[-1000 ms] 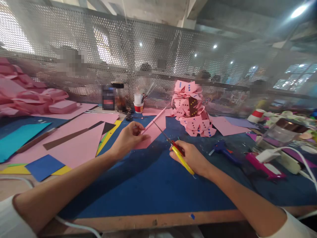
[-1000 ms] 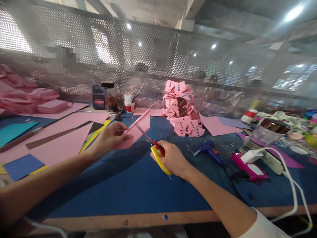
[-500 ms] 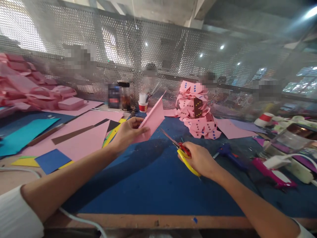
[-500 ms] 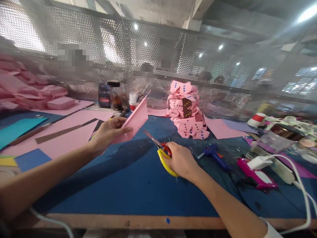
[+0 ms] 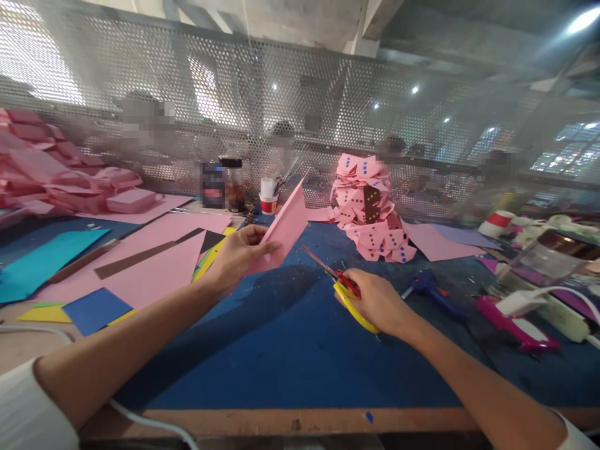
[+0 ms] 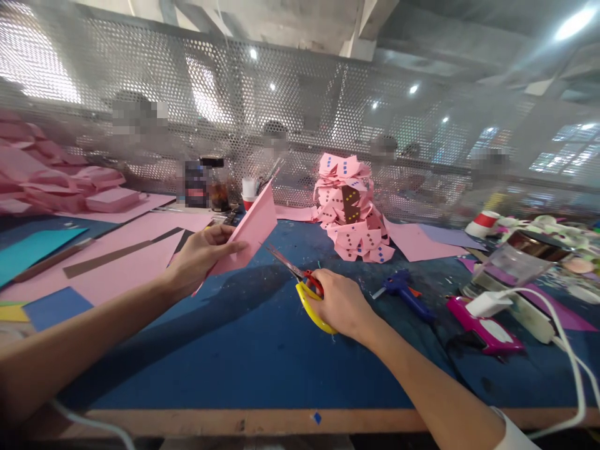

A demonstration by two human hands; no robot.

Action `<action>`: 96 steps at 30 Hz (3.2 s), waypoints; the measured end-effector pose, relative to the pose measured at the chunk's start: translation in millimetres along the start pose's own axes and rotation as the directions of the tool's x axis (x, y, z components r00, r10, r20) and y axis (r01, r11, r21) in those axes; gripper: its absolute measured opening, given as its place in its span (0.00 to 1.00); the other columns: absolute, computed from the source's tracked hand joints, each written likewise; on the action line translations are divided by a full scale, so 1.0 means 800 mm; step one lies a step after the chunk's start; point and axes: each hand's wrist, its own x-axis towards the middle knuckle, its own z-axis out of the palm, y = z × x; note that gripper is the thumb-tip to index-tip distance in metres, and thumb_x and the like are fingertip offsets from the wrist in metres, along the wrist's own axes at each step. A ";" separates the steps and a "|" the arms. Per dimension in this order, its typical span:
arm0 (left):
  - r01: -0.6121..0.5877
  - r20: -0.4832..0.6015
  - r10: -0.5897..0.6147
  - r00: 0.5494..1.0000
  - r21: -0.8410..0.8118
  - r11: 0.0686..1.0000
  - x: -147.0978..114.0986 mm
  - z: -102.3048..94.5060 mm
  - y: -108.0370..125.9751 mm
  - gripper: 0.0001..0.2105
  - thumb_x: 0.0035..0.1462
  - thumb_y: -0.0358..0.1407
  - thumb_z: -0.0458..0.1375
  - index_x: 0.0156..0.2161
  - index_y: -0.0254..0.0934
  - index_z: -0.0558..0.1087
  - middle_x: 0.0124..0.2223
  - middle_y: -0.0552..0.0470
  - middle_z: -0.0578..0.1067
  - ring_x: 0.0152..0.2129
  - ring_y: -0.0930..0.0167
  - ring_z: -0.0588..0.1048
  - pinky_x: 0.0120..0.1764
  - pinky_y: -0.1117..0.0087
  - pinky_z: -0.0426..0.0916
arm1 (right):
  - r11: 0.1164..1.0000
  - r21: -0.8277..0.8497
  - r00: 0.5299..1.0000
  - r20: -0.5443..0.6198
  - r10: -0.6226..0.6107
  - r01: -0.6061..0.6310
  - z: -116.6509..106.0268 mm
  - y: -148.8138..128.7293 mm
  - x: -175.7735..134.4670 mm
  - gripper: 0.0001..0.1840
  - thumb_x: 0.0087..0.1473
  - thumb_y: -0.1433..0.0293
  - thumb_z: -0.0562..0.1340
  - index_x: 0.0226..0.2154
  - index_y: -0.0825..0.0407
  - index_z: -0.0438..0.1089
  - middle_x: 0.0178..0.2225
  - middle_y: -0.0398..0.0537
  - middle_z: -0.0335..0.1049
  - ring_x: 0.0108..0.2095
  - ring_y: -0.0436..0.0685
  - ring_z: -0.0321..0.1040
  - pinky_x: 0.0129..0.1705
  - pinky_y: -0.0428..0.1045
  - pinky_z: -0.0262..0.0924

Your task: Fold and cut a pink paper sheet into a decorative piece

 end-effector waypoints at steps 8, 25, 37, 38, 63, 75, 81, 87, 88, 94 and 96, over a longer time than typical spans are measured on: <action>-0.004 -0.019 0.003 1.000 -0.042 0.999 0.001 -0.003 0.002 0.21 0.40 0.41 0.74 0.39 0.34 0.75 0.34 0.51 0.80 0.26 0.72 0.75 0.28 0.73 0.69 | 1.000 -0.004 1.000 0.000 -0.001 0.001 -0.001 -0.003 -0.001 0.15 0.60 0.56 0.59 0.32 0.50 0.68 0.32 0.45 0.73 0.27 0.51 0.63 0.30 0.48 0.47; 0.067 0.145 -0.073 0.987 0.045 0.997 -0.017 0.014 0.008 0.18 0.44 0.40 0.73 0.36 0.35 0.74 0.31 0.56 0.76 0.24 0.76 0.72 0.27 0.76 0.66 | 0.998 0.036 0.998 0.019 -0.061 0.060 0.002 -0.005 -0.003 0.14 0.60 0.57 0.59 0.31 0.50 0.65 0.31 0.43 0.70 0.27 0.51 0.59 0.31 0.48 0.46; 0.069 0.174 -0.075 0.982 0.039 0.997 -0.021 0.017 0.009 0.16 0.44 0.39 0.72 0.34 0.35 0.73 0.30 0.57 0.75 0.24 0.77 0.71 0.25 0.78 0.63 | 0.997 0.045 0.998 0.028 -0.064 0.063 0.004 -0.004 -0.002 0.14 0.60 0.57 0.59 0.31 0.50 0.65 0.31 0.44 0.71 0.28 0.51 0.60 0.31 0.48 0.45; 0.069 0.176 -0.074 0.982 0.034 0.997 -0.021 0.017 0.009 0.16 0.44 0.39 0.72 0.34 0.35 0.73 0.30 0.57 0.74 0.24 0.77 0.70 0.25 0.78 0.63 | 0.997 0.044 0.998 0.028 -0.064 0.063 0.005 -0.004 -0.002 0.14 0.60 0.57 0.59 0.31 0.50 0.65 0.31 0.44 0.71 0.28 0.51 0.60 0.31 0.48 0.45; 0.047 0.196 -0.065 0.978 0.092 0.995 -0.021 0.014 0.009 0.17 0.45 0.43 0.71 0.35 0.36 0.73 0.31 0.55 0.75 0.24 0.75 0.72 0.27 0.74 0.65 | 0.996 0.046 0.997 0.033 -0.073 0.072 0.001 -0.004 -0.003 0.14 0.60 0.57 0.59 0.31 0.50 0.65 0.31 0.44 0.71 0.27 0.51 0.60 0.30 0.48 0.45; 0.037 0.202 -0.054 0.978 0.086 0.996 -0.018 0.012 0.004 0.16 0.45 0.42 0.71 0.35 0.35 0.74 0.31 0.55 0.75 0.26 0.75 0.72 0.29 0.74 0.65 | 0.997 0.039 0.997 0.037 -0.071 0.070 0.001 -0.004 -0.003 0.14 0.60 0.57 0.59 0.30 0.50 0.64 0.30 0.43 0.70 0.27 0.50 0.59 0.30 0.47 0.44; 0.046 0.215 -0.066 0.974 0.096 0.994 -0.018 0.012 0.005 0.17 0.45 0.43 0.71 0.36 0.35 0.74 0.32 0.54 0.76 0.26 0.73 0.73 0.28 0.74 0.66 | 0.997 0.036 0.997 0.041 -0.069 0.068 0.000 -0.003 -0.003 0.14 0.60 0.58 0.59 0.30 0.50 0.64 0.30 0.43 0.70 0.26 0.50 0.59 0.30 0.47 0.44; 0.040 0.223 -0.055 0.973 0.071 0.997 -0.017 0.010 0.001 0.14 0.46 0.42 0.71 0.35 0.37 0.75 0.32 0.55 0.76 0.25 0.74 0.73 0.28 0.75 0.66 | 0.997 0.031 0.996 0.042 -0.075 0.074 -0.001 -0.004 -0.004 0.14 0.60 0.58 0.59 0.29 0.50 0.64 0.28 0.42 0.69 0.26 0.50 0.58 0.29 0.47 0.44; 0.035 0.226 -0.051 0.973 0.073 0.997 -0.016 0.010 0.000 0.14 0.47 0.42 0.71 0.35 0.37 0.75 0.32 0.55 0.76 0.25 0.74 0.73 0.28 0.75 0.66 | 0.997 0.032 0.996 0.043 -0.074 0.073 -0.001 -0.004 -0.004 0.14 0.60 0.58 0.59 0.29 0.50 0.64 0.28 0.42 0.69 0.25 0.50 0.58 0.29 0.47 0.44; 0.050 0.235 -0.064 0.970 0.063 0.997 -0.016 0.010 0.001 0.15 0.46 0.42 0.71 0.36 0.37 0.75 0.32 0.54 0.77 0.25 0.73 0.73 0.27 0.74 0.66 | 0.997 0.028 0.997 0.045 -0.067 0.066 0.000 -0.005 -0.003 0.15 0.60 0.57 0.59 0.29 0.50 0.63 0.28 0.42 0.69 0.26 0.50 0.58 0.29 0.47 0.43; 0.048 0.235 -0.063 0.970 0.068 0.997 -0.017 0.011 0.002 0.15 0.47 0.42 0.71 0.36 0.36 0.75 0.32 0.53 0.78 0.26 0.73 0.74 0.28 0.74 0.66 | 0.998 0.029 0.997 0.046 -0.064 0.063 0.000 -0.005 -0.003 0.15 0.60 0.57 0.59 0.29 0.50 0.62 0.28 0.42 0.69 0.26 0.50 0.58 0.29 0.47 0.43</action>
